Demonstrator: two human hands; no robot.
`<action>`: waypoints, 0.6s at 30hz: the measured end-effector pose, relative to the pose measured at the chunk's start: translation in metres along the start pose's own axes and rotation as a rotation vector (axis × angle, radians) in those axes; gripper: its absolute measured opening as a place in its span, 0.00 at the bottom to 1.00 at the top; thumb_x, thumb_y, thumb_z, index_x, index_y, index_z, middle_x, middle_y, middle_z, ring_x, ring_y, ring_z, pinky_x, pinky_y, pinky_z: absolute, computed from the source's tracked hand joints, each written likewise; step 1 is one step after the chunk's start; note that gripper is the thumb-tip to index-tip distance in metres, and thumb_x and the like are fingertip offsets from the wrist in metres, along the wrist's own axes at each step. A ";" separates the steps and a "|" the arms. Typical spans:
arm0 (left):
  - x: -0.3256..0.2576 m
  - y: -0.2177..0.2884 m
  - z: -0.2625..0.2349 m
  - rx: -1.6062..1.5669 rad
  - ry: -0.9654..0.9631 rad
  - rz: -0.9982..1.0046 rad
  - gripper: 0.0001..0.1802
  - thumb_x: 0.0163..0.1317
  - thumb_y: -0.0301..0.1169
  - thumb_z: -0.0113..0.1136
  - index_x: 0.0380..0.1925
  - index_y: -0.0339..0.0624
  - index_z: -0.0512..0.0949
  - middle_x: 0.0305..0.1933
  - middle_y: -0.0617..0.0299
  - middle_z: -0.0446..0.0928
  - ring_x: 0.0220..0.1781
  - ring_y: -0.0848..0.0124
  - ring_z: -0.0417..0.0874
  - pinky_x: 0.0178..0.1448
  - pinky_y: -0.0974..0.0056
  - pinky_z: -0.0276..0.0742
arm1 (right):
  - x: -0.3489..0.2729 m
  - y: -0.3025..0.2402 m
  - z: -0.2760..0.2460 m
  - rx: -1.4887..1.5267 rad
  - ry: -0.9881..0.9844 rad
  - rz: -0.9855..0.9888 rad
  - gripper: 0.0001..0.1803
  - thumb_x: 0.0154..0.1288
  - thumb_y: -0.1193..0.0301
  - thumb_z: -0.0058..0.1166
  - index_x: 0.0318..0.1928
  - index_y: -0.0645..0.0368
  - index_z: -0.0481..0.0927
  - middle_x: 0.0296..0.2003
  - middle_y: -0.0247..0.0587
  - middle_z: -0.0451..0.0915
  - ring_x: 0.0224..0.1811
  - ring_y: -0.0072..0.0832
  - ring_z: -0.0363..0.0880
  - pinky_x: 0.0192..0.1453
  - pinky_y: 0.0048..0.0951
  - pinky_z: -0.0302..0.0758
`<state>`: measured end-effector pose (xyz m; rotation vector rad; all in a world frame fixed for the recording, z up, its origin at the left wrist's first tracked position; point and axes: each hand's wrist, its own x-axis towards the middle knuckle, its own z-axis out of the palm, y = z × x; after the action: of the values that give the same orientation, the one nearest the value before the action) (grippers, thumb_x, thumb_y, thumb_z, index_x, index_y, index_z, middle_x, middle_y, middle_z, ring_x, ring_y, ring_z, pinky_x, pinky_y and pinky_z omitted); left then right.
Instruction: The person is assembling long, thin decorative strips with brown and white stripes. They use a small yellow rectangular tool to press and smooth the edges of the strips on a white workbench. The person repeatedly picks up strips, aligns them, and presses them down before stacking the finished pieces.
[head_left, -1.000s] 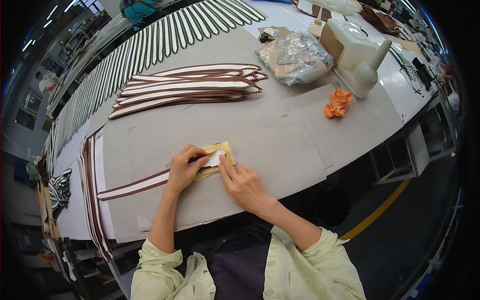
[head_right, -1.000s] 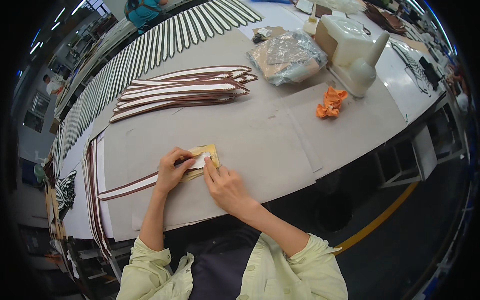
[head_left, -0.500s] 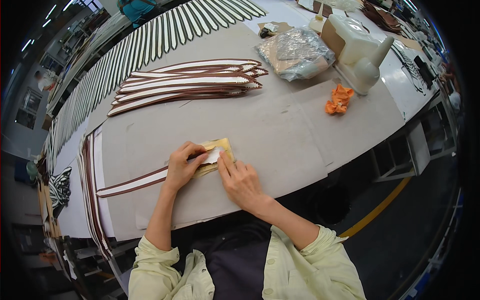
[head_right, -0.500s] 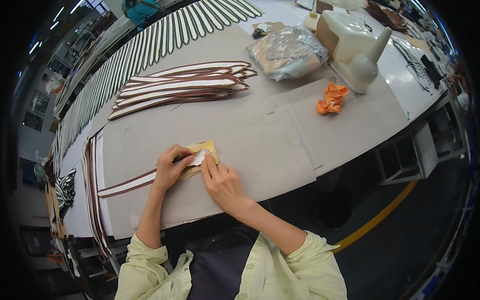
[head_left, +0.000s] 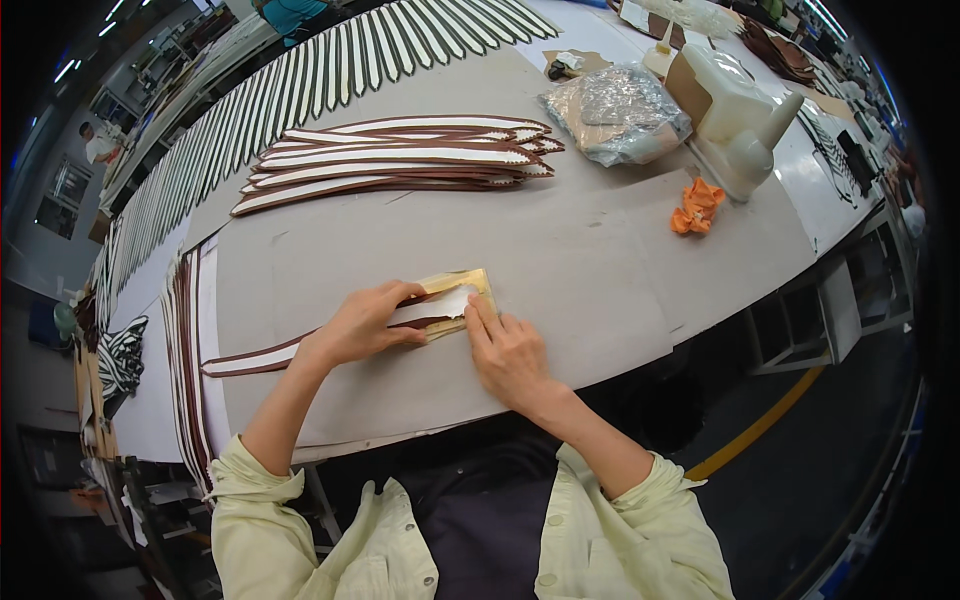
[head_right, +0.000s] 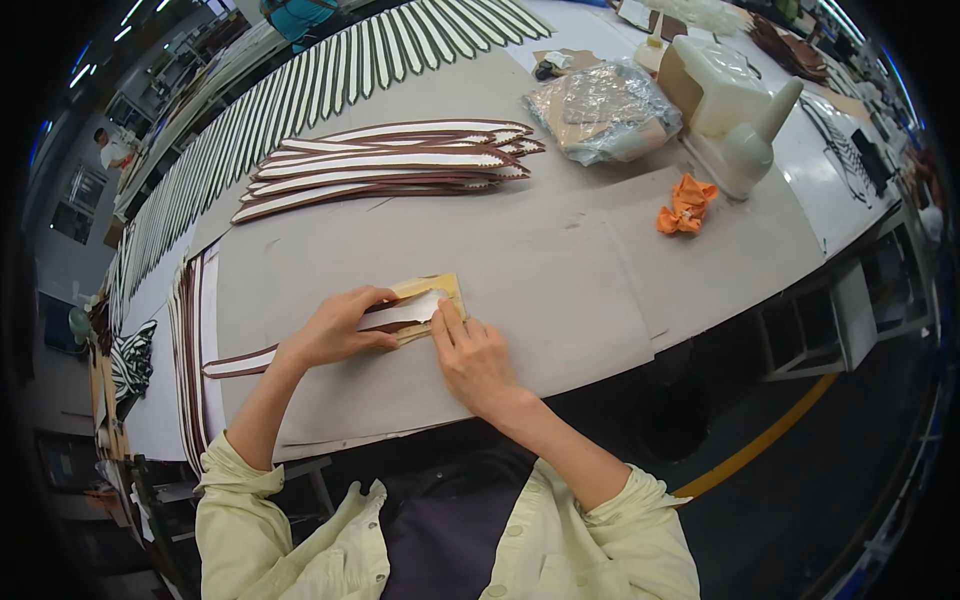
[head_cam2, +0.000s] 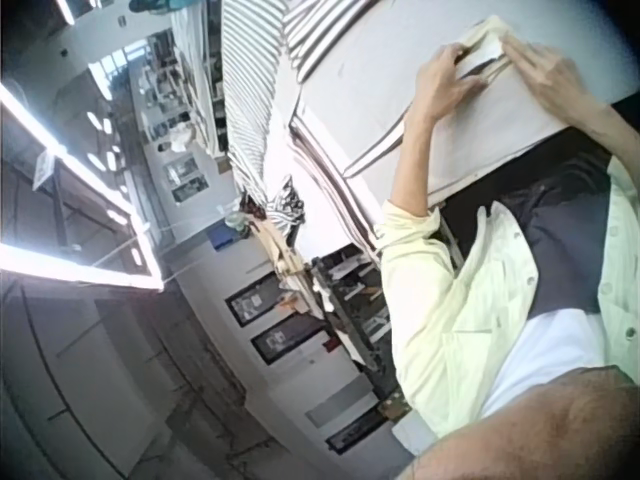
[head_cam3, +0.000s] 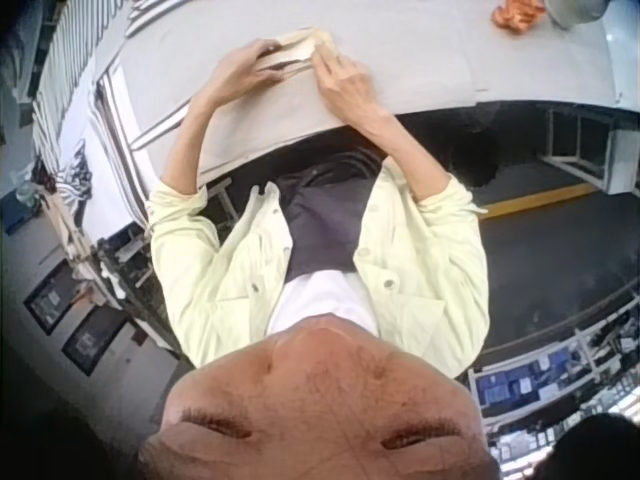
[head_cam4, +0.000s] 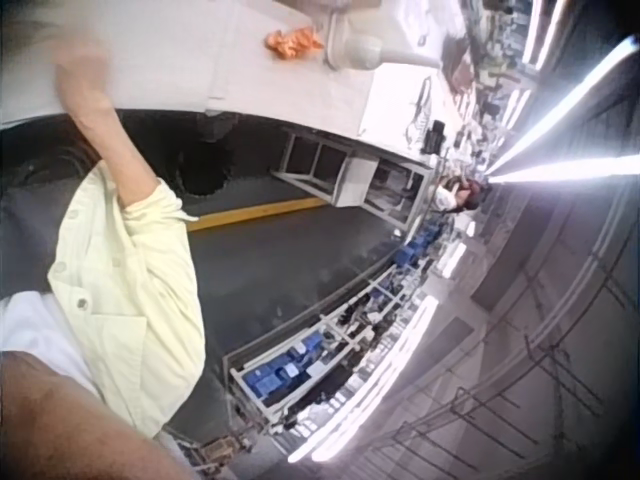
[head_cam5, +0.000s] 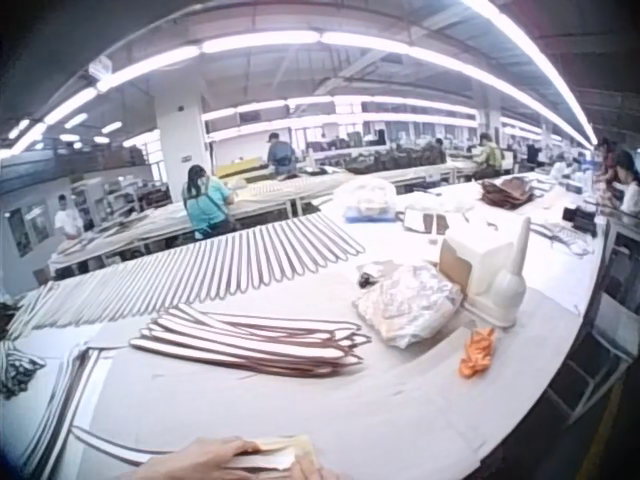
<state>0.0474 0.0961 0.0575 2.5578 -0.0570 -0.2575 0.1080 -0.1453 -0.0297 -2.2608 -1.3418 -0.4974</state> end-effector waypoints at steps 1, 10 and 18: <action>0.000 -0.001 0.000 -0.008 -0.011 0.001 0.30 0.63 0.40 0.75 0.60 0.38 0.77 0.59 0.48 0.83 0.59 0.51 0.85 0.63 0.54 0.80 | 0.000 0.000 -0.001 0.006 -0.004 0.002 0.29 0.55 0.75 0.57 0.60 0.72 0.78 0.65 0.56 0.78 0.35 0.35 0.81 0.37 0.35 0.77; 0.001 -0.013 0.008 -0.039 0.064 0.074 0.23 0.64 0.35 0.72 0.56 0.36 0.80 0.49 0.47 0.86 0.53 0.50 0.87 0.57 0.54 0.81 | 0.001 0.001 -0.002 0.040 -0.004 0.003 0.29 0.55 0.75 0.58 0.60 0.72 0.78 0.65 0.52 0.79 0.35 0.34 0.80 0.36 0.35 0.75; -0.019 -0.005 0.045 0.419 0.413 0.234 0.25 0.60 0.28 0.72 0.60 0.40 0.81 0.51 0.56 0.80 0.51 0.57 0.81 0.53 0.54 0.79 | 0.002 0.000 -0.006 0.054 -0.017 0.015 0.30 0.54 0.76 0.59 0.59 0.71 0.78 0.64 0.52 0.79 0.34 0.34 0.79 0.35 0.35 0.75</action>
<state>0.0202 0.0782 0.0208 2.9277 -0.2760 0.4147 0.1090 -0.1472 -0.0238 -2.2343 -1.3298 -0.4334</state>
